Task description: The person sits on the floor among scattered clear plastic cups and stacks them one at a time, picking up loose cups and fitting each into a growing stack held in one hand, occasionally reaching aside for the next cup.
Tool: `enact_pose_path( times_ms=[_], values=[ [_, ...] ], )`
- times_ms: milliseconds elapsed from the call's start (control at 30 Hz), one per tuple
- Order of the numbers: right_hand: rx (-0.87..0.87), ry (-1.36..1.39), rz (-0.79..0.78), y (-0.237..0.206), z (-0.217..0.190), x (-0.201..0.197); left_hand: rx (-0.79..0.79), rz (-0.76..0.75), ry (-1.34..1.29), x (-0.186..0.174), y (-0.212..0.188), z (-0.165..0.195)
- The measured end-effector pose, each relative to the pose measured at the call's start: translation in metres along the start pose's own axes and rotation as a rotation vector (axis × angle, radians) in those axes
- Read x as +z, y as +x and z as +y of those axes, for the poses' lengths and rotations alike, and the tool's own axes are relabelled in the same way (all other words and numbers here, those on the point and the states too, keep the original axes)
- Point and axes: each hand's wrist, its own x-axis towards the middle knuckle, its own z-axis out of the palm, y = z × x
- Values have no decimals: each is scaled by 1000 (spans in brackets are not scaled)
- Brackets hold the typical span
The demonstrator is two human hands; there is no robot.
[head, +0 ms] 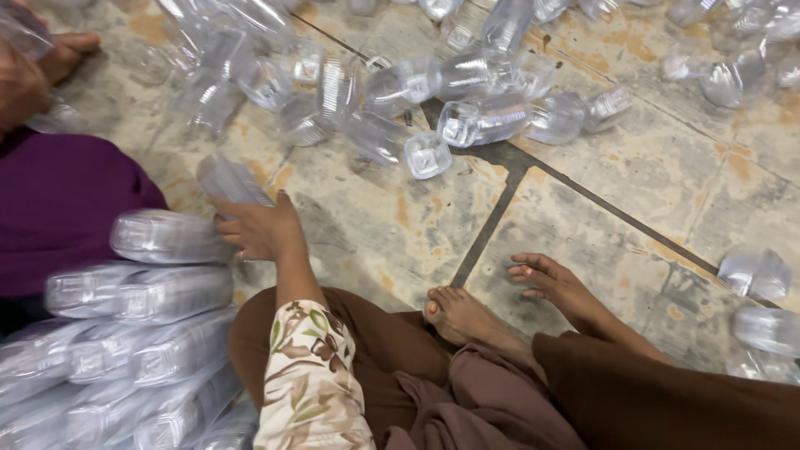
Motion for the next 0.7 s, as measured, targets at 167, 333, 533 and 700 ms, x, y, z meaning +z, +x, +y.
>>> enact_pose_path(
  times_ms=[167,333,533,700],
  values=[
    [5,51,-36,4,0,-1,-167,-12,-15,-10,-11,-2],
    [-34,51,-107,13,-5,7,-216,63,-143,-13,-31,1],
    [0,80,-50,7,-16,13,-97,236,-555,-3,-42,-5],
    [-34,42,-13,6,-23,10,-115,85,-229,-7,-39,5]
  ],
)
